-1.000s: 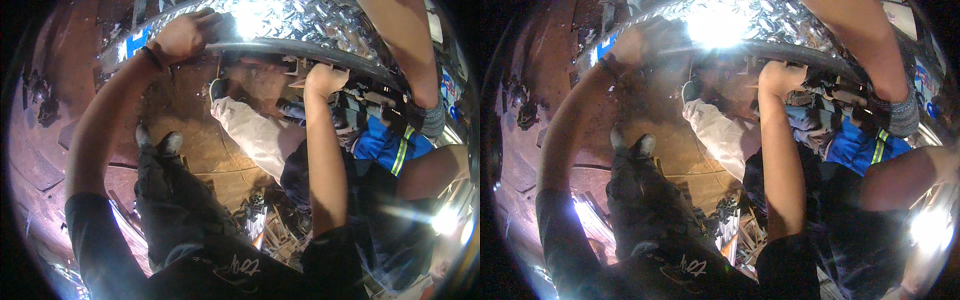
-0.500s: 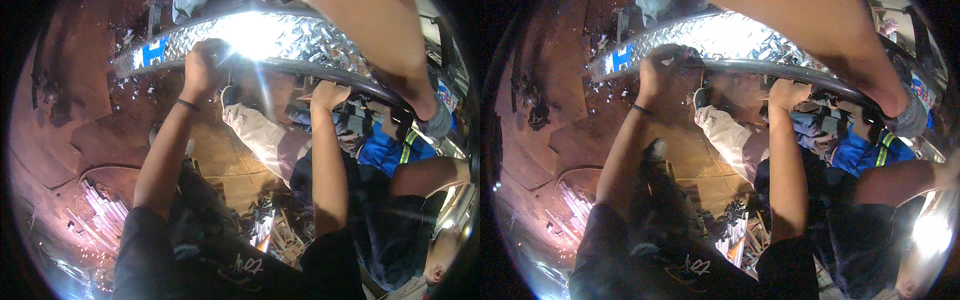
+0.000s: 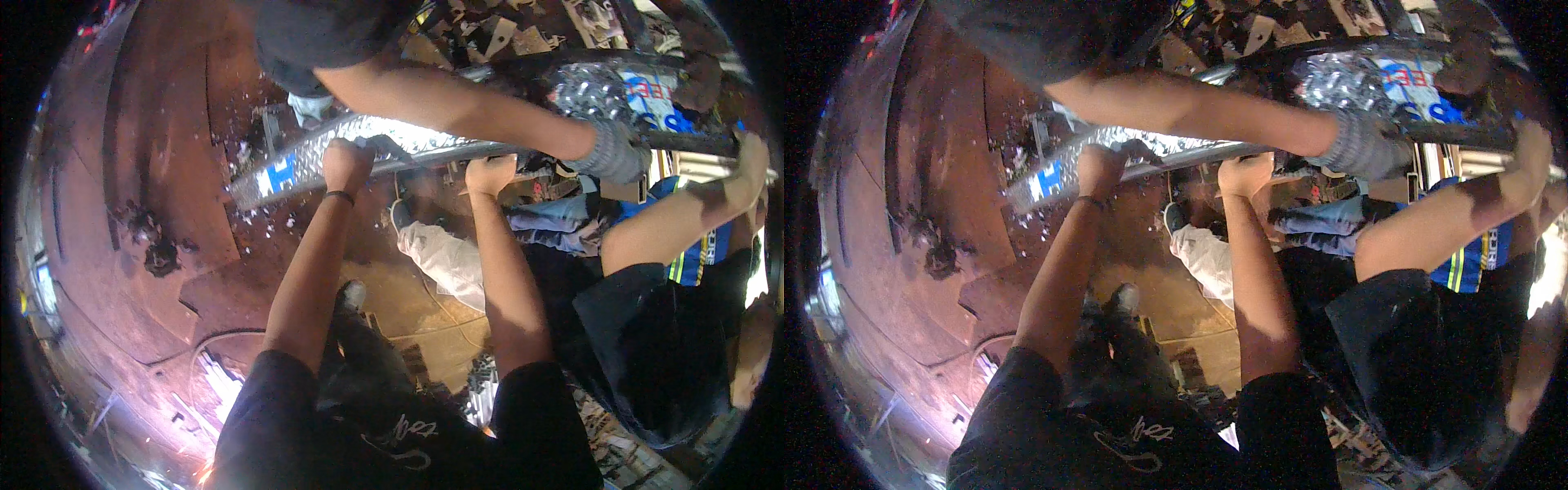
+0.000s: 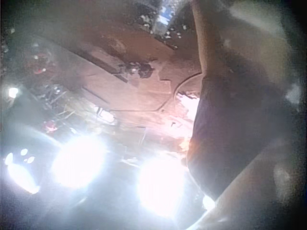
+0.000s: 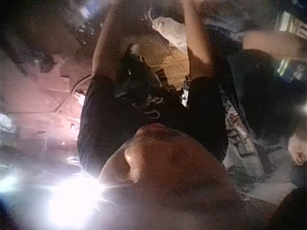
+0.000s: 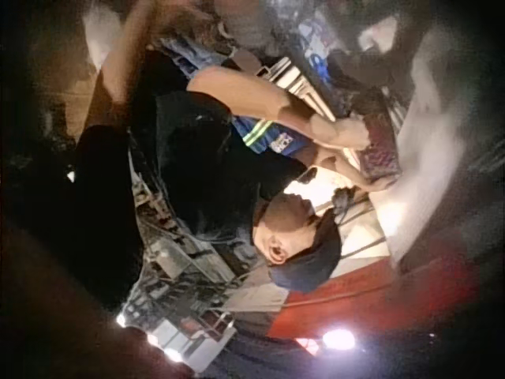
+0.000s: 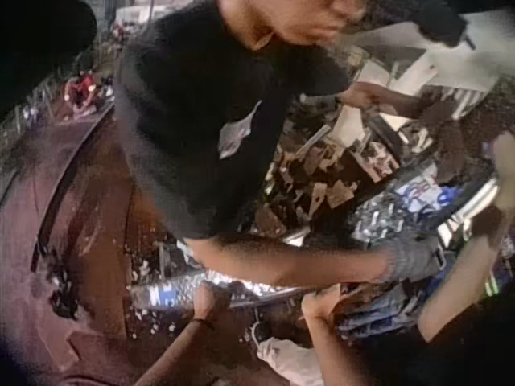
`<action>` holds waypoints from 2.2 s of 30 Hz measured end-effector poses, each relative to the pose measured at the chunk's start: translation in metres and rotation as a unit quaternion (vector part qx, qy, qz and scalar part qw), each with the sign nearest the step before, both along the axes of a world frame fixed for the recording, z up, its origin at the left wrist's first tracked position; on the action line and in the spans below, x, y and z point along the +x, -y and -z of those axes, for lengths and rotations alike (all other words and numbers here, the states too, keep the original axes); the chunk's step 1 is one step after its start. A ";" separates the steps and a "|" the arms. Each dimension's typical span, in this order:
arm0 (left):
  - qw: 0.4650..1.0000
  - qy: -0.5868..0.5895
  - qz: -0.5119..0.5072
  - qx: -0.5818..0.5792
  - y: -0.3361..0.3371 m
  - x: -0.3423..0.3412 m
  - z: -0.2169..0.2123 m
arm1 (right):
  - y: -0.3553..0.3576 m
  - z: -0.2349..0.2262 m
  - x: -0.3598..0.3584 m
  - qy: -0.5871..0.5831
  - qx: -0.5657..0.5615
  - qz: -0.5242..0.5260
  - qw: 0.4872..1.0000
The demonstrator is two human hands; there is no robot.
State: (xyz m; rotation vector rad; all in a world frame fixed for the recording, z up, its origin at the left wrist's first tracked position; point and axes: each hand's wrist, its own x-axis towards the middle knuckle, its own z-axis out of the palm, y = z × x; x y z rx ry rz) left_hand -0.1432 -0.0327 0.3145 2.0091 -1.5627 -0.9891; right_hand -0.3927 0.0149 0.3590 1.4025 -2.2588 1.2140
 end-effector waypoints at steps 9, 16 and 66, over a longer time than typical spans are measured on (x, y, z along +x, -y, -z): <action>0.997 -0.055 0.039 -0.039 0.002 -0.001 0.008 | -0.002 0.008 -0.010 -0.008 0.037 0.032 0.999; 0.991 -0.116 0.005 -0.074 -0.007 0.001 0.023 | 0.000 0.010 -0.011 0.019 0.036 0.015 0.999; 0.986 -0.108 -0.036 -0.120 -0.017 0.014 0.027 | 0.004 0.014 -0.015 0.011 0.022 0.005 1.000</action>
